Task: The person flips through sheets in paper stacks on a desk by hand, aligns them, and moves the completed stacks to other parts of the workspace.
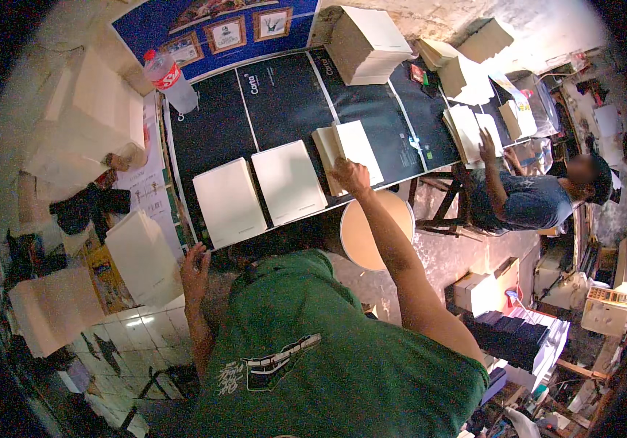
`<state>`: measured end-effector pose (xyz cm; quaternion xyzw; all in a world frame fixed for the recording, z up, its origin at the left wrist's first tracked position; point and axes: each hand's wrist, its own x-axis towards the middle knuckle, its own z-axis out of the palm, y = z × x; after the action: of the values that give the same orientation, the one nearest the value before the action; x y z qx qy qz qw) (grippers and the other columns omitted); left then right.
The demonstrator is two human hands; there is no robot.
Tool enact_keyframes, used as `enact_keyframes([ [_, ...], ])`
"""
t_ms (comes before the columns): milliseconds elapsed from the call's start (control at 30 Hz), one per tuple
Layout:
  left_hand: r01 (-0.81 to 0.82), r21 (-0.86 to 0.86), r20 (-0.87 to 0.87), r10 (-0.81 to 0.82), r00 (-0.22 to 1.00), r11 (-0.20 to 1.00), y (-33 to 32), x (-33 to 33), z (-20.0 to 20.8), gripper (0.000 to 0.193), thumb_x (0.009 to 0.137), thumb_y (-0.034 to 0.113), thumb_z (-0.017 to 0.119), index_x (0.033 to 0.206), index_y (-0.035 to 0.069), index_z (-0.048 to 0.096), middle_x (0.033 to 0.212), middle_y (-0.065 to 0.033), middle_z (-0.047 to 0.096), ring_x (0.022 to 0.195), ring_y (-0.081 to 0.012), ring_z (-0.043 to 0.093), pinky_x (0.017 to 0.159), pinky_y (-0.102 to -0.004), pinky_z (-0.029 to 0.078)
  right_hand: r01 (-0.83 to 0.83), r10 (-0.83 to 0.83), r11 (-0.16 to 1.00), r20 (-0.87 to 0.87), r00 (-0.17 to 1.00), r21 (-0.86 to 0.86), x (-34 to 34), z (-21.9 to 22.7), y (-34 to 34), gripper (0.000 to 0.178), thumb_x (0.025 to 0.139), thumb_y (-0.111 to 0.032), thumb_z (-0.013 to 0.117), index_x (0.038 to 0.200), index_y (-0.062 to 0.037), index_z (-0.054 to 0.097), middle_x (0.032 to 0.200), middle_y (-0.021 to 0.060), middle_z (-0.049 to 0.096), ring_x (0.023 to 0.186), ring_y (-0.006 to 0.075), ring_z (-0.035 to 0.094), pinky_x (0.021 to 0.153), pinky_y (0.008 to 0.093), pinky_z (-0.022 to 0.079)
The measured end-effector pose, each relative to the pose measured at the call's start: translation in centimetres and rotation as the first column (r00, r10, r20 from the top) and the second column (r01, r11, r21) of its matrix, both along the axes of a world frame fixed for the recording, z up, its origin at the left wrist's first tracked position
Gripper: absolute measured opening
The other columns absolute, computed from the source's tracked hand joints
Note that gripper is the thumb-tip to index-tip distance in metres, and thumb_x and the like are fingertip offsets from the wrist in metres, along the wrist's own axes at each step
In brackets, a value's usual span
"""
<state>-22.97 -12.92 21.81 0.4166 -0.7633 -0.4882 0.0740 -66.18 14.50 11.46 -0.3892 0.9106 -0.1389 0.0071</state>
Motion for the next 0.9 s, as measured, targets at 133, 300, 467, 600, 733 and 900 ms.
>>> enact_keyframes([
  [133,0.035,-0.022,-0.027,-0.036,0.999,0.999,0.0,0.1,-0.6,0.042,0.097,0.028,0.065,0.132,0.006,0.059,0.122,-0.0135,0.066,0.116,-0.0238,0.061,0.104,-0.0377,0.044,0.0,0.003,0.995,0.028,1.0,-0.102,0.0,0.0,0.6,0.045,0.084,-0.027,0.071,0.126,-0.015,0.06,0.09,0.0167,0.069,0.071,0.0397,0.068,0.062,0.0512,0.054],
  [300,0.059,-0.075,-0.071,-0.064,0.995,0.995,0.3,-0.5,-0.5,0.045,0.096,0.03,0.066,0.132,0.004,0.058,0.12,-0.0157,0.067,0.11,-0.0258,0.064,0.093,-0.0392,0.05,-0.034,0.035,0.998,-0.01,0.999,0.054,0.6,-0.2,0.3,0.059,0.084,-0.027,0.069,0.138,-0.0146,0.049,0.116,0.0189,0.06,0.075,0.0413,0.065,0.066,0.0502,0.056],
  [467,0.052,-0.011,-0.03,-0.052,0.998,0.999,0.5,-0.8,0.2,0.044,0.096,0.028,0.066,0.132,0.004,0.058,0.121,-0.0156,0.067,0.114,-0.0251,0.062,0.1,-0.0387,0.046,0.032,-0.025,0.998,-0.121,0.992,0.056,1.9,-1.0,-0.9,0.063,0.081,-0.031,0.072,0.138,-0.0148,0.05,0.12,0.0158,0.06,0.079,0.0391,0.066,0.071,0.0479,0.056],
  [600,0.035,0.019,-0.043,-0.034,0.998,0.999,0.5,-0.6,0.1,0.042,0.096,0.028,0.066,0.13,0.004,0.059,0.121,-0.0153,0.067,0.116,-0.0251,0.062,0.103,-0.0386,0.044,0.047,-0.043,0.997,-0.058,0.997,0.062,1.7,-0.4,-0.7,0.064,0.08,-0.035,0.077,0.135,-0.0127,0.054,0.12,0.0152,0.064,0.083,0.0372,0.068,0.074,0.0468,0.056],
  [733,0.03,0.012,-0.019,-0.029,0.999,0.999,0.7,-0.4,-0.1,0.041,0.096,0.027,0.066,0.129,0.004,0.06,0.121,-0.0154,0.067,0.116,-0.025,0.062,0.103,-0.0384,0.045,0.011,-0.01,1.0,-0.027,1.0,0.002,1.2,0.0,-0.2,0.062,0.08,-0.033,0.077,0.134,-0.0136,0.055,0.119,0.0148,0.065,0.083,0.0363,0.069,0.073,0.0461,0.057],
  [900,0.049,-0.002,-0.029,-0.049,0.998,0.999,0.7,-0.3,-0.3,0.041,0.096,0.027,0.066,0.129,0.004,0.06,0.119,-0.0137,0.067,0.114,-0.0236,0.062,0.102,-0.038,0.045,0.029,-0.028,0.999,-0.013,1.0,0.043,1.5,0.5,-0.8,0.061,0.08,-0.032,0.076,0.134,-0.0143,0.055,0.119,0.0142,0.066,0.081,0.0376,0.069,0.07,0.0455,0.057],
])
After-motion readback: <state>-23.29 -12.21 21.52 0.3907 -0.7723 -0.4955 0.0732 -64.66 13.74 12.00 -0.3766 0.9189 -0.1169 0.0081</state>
